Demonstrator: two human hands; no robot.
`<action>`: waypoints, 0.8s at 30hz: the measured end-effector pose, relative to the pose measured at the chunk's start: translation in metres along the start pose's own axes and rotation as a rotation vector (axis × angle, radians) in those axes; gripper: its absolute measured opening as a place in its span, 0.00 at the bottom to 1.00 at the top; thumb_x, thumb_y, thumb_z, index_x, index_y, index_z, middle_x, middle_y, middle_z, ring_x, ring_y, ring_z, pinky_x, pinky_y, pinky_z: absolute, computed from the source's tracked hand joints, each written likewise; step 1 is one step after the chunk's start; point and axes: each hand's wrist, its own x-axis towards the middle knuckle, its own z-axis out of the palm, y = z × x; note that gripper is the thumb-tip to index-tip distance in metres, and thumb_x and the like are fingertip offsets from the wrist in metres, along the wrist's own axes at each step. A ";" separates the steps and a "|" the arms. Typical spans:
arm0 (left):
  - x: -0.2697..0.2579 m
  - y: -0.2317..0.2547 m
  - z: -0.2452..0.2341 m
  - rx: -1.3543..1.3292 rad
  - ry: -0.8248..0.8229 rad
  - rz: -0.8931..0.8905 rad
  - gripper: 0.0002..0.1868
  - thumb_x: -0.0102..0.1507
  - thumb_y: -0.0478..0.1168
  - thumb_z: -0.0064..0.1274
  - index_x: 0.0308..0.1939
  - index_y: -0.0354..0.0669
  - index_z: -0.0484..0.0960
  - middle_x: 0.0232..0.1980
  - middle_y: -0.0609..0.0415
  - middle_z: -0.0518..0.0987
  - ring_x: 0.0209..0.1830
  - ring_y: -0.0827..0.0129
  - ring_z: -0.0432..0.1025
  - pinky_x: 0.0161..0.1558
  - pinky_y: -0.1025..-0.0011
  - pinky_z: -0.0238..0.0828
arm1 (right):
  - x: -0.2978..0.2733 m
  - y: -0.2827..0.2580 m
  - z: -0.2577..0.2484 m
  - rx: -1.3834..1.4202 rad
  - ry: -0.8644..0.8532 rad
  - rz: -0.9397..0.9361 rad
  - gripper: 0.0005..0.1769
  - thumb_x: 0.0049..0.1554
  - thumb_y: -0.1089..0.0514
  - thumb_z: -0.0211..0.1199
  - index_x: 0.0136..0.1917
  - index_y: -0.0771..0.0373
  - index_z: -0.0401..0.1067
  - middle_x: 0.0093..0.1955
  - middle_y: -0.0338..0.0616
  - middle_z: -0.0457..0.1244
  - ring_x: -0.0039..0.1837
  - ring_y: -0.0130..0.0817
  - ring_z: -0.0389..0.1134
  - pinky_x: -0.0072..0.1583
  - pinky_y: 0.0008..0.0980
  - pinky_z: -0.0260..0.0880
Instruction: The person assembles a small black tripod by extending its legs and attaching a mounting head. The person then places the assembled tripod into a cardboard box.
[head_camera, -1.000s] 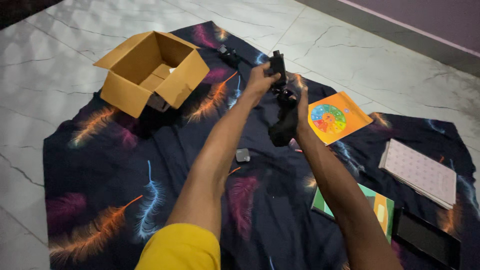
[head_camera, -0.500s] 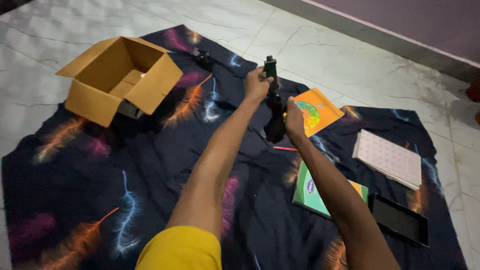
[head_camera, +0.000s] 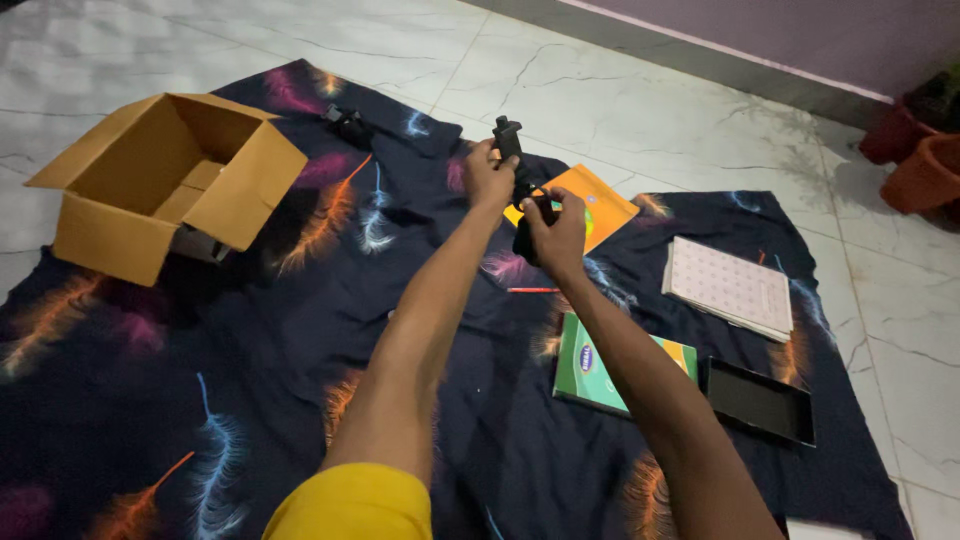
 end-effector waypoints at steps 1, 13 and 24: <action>-0.003 0.005 0.001 0.009 -0.023 -0.011 0.22 0.55 0.31 0.65 0.53 0.37 0.81 0.45 0.48 0.86 0.43 0.66 0.82 0.45 0.69 0.78 | 0.000 -0.001 -0.002 0.007 -0.021 0.041 0.27 0.55 0.48 0.74 0.58 0.67 0.72 0.56 0.53 0.65 0.54 0.44 0.70 0.56 0.39 0.71; -0.002 0.005 0.004 -0.176 -0.448 -0.203 0.18 0.61 0.28 0.56 0.55 0.38 0.76 0.45 0.51 0.84 0.41 0.67 0.81 0.37 0.69 0.82 | 0.014 0.042 -0.038 0.360 -0.393 0.371 0.25 0.54 0.54 0.74 0.61 0.65 0.74 0.49 0.44 0.70 0.47 0.30 0.72 0.47 0.31 0.73; -0.017 0.022 0.011 0.185 -0.541 0.215 0.17 0.57 0.32 0.59 0.51 0.36 0.82 0.45 0.45 0.86 0.47 0.62 0.82 0.51 0.65 0.76 | 0.011 0.039 -0.040 0.133 -0.514 0.375 0.21 0.57 0.59 0.65 0.63 0.65 0.70 0.41 0.50 0.71 0.38 0.35 0.71 0.41 0.35 0.70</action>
